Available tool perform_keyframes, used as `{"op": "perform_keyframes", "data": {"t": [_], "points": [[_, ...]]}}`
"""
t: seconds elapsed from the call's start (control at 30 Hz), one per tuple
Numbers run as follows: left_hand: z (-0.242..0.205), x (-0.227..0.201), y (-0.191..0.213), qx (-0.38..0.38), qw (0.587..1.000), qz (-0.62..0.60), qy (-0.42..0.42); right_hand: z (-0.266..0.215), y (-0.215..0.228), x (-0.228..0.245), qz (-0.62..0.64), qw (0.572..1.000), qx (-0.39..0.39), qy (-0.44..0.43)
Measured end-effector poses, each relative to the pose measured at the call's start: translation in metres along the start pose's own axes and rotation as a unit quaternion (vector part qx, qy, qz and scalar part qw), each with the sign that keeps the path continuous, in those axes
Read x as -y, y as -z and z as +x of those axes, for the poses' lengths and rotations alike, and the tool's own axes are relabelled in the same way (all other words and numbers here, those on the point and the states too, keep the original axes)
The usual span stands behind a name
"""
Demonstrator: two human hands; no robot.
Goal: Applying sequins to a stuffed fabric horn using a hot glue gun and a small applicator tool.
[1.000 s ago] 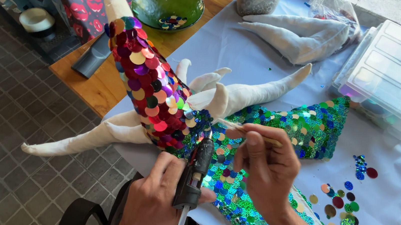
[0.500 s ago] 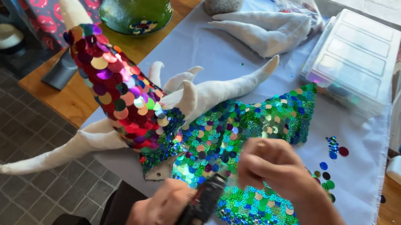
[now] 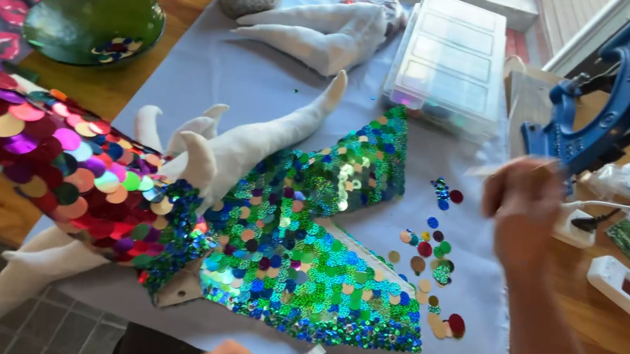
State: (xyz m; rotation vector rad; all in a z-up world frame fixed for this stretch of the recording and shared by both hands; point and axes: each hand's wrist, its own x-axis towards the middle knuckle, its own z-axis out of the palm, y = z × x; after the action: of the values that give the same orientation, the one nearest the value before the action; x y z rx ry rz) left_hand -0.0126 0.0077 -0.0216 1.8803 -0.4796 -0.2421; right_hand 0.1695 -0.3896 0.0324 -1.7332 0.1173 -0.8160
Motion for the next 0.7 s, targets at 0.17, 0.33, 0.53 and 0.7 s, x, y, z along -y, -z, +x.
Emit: {"op": "perform_keyframes", "data": {"t": [0.17,0.33,0.53,0.7], "points": [[-0.016,0.067,0.0,-0.056,0.932,0.352,-0.061,-0.022,0.012,-0.05,-0.08,0.99,0.12,0.002],[-0.003,0.05,-0.001,-0.101,0.932,0.345,-0.04,-0.015,-0.002,-0.062,-0.138,0.984,0.108,-0.002],[-0.004,0.052,-0.002,-0.153,0.923,0.348,-0.053,-0.013,-0.005,-0.068,-0.172,0.979,0.111,0.001],[-0.005,0.051,-0.001,-0.19,0.919,0.342,-0.038,-0.011,-0.005,-0.069,-0.193,0.975,0.112,-0.008]]}}
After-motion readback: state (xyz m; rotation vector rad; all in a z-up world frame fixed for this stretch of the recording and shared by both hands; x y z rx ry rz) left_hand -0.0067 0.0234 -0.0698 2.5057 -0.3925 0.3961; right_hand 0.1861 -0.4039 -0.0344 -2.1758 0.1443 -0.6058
